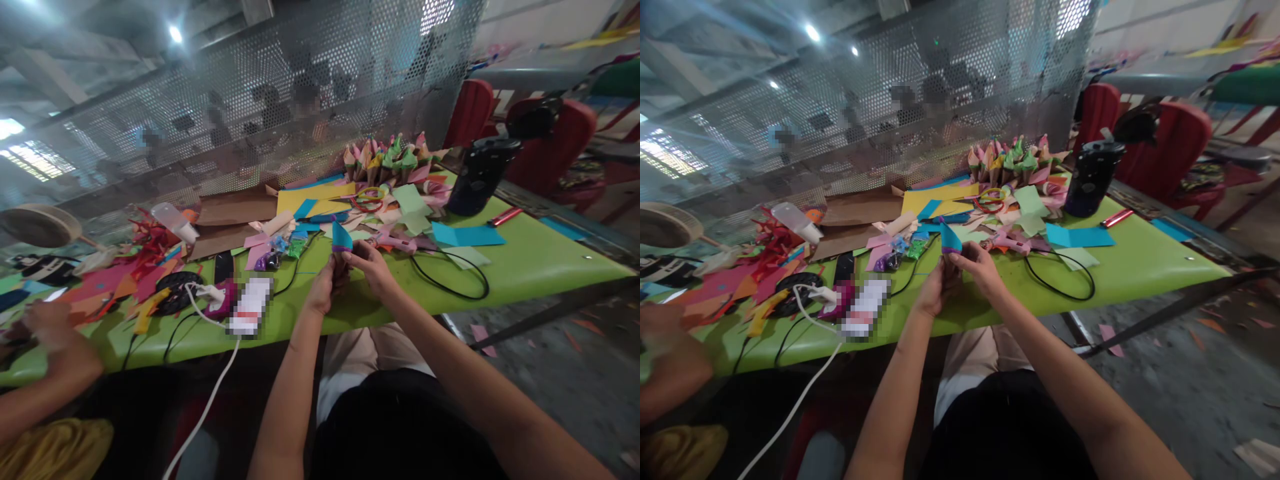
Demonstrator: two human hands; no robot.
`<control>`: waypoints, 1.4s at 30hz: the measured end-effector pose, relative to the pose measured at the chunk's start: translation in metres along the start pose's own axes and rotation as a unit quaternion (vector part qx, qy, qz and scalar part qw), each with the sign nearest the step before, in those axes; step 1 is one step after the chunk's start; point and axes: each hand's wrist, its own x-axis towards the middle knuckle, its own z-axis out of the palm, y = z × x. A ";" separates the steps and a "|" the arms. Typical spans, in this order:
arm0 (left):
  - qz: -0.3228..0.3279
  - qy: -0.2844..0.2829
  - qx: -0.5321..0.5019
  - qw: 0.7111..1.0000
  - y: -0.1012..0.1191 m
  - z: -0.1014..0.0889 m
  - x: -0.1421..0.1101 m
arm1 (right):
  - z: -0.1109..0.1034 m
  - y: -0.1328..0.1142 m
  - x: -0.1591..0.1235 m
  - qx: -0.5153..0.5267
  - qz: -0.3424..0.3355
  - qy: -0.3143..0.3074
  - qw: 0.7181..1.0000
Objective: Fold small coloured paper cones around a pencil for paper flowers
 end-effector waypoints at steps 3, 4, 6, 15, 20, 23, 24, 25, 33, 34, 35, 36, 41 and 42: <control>0.019 -0.040 0.025 0.999 -0.001 -0.001 0.000 | 0.000 -0.001 -0.001 -0.003 -0.003 0.003 1.000; 0.027 -0.041 0.032 0.998 -0.001 -0.001 0.000 | 0.000 -0.001 -0.001 -0.005 -0.003 0.003 1.000; 0.036 -0.040 0.043 0.998 -0.001 0.000 -0.001 | 0.000 -0.001 -0.001 -0.006 -0.001 0.006 1.000; 0.052 -0.018 0.059 0.997 0.000 0.003 -0.002 | 0.001 -0.001 0.000 -0.005 0.010 0.006 1.000; 0.079 0.010 0.088 0.993 -0.005 0.002 -0.001 | 0.002 -0.001 -0.001 0.003 0.003 0.021 1.000; 0.083 0.020 0.097 0.992 -0.006 0.001 -0.001 | 0.002 0.000 -0.001 0.005 0.002 0.020 1.000; 0.082 0.019 0.095 0.992 -0.006 0.000 -0.001 | 0.001 0.000 0.000 0.006 0.002 0.019 1.000; 0.082 0.019 0.093 0.992 -0.007 0.000 0.000 | 0.001 0.000 0.000 0.006 0.003 0.017 1.000; 0.097 0.078 0.107 0.986 -0.007 -0.001 0.001 | 0.001 0.002 0.001 0.002 0.006 0.010 1.000; 0.102 0.085 0.113 0.985 -0.006 0.000 0.000 | 0.001 0.002 0.001 0.002 0.003 0.011 1.000; 0.108 0.091 0.120 0.983 -0.005 0.001 -0.001 | 0.001 0.002 0.001 0.000 0.000 0.011 1.000; 0.116 0.095 0.126 0.981 -0.004 0.002 -0.001 | 0.001 0.002 0.001 -0.003 -0.001 0.011 1.000; 0.148 0.089 0.149 0.974 -0.004 0.002 -0.001 | 0.001 0.002 0.001 -0.010 -0.002 0.010 1.000; 0.151 0.088 0.153 0.973 -0.004 0.001 0.000 | 0.001 0.002 0.001 -0.008 -0.002 0.010 1.000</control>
